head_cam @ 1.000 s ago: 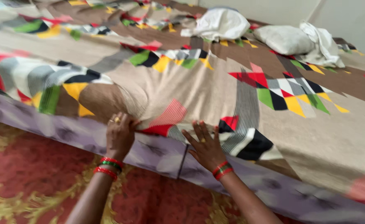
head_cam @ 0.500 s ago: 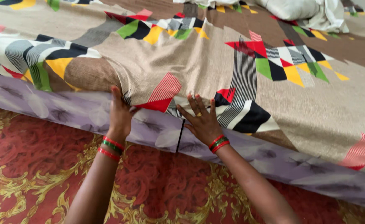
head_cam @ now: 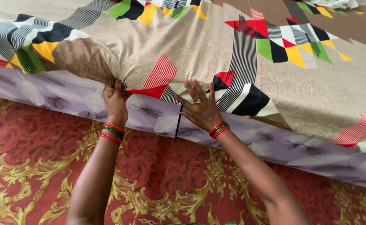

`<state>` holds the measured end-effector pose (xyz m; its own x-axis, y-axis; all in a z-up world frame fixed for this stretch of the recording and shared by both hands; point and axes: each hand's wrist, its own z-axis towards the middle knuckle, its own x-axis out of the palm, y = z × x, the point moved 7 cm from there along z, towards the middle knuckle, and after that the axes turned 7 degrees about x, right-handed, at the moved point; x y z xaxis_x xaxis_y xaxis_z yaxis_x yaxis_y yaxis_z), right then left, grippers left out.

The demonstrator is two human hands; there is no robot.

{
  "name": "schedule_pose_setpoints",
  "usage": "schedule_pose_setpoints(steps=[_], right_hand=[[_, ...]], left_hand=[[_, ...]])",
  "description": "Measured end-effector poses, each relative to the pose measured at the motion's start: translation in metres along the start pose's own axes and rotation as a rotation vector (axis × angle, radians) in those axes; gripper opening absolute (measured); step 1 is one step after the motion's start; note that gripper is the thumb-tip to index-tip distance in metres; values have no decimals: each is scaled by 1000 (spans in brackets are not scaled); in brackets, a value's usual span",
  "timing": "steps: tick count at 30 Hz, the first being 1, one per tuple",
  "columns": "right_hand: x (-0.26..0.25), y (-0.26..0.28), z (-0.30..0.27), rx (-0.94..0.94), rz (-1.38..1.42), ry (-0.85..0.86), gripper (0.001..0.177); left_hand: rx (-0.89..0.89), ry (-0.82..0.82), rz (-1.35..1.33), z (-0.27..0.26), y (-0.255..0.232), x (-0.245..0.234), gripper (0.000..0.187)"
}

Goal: The person tucks the edges of a geometric-patterned bedsheet under the mattress of a low bed by hand, moving around the perimeter of the bed to smooth the fabric.

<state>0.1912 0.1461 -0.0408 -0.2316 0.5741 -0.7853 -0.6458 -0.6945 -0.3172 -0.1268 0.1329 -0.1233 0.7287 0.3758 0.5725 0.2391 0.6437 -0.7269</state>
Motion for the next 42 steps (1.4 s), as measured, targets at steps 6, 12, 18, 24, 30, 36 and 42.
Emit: schedule_pose_setpoints(steps=[6,12,18,24,30,36,42], right_hand=[[-17,23,26,-110,135,-116,85],[2,47,43,1,-8,54,99],[8,48,41,3,-24,42,98],[11,52,43,16,-45,25,96],[7,52,41,11,-59,26,94],[12,55,43,7,-19,11,92],[14,57,43,31,1,16,94]], left_hand=[[-72,-21,48,-2,4,-2,20],[-197,132,269,-1,-6,-6,44],[-94,195,1082,7,-120,-2,78],[186,53,1250,26,-157,35,56],[320,11,996,24,-140,11,41],[367,23,859,19,-82,-55,37],[-19,-161,126,20,-44,-37,33]])
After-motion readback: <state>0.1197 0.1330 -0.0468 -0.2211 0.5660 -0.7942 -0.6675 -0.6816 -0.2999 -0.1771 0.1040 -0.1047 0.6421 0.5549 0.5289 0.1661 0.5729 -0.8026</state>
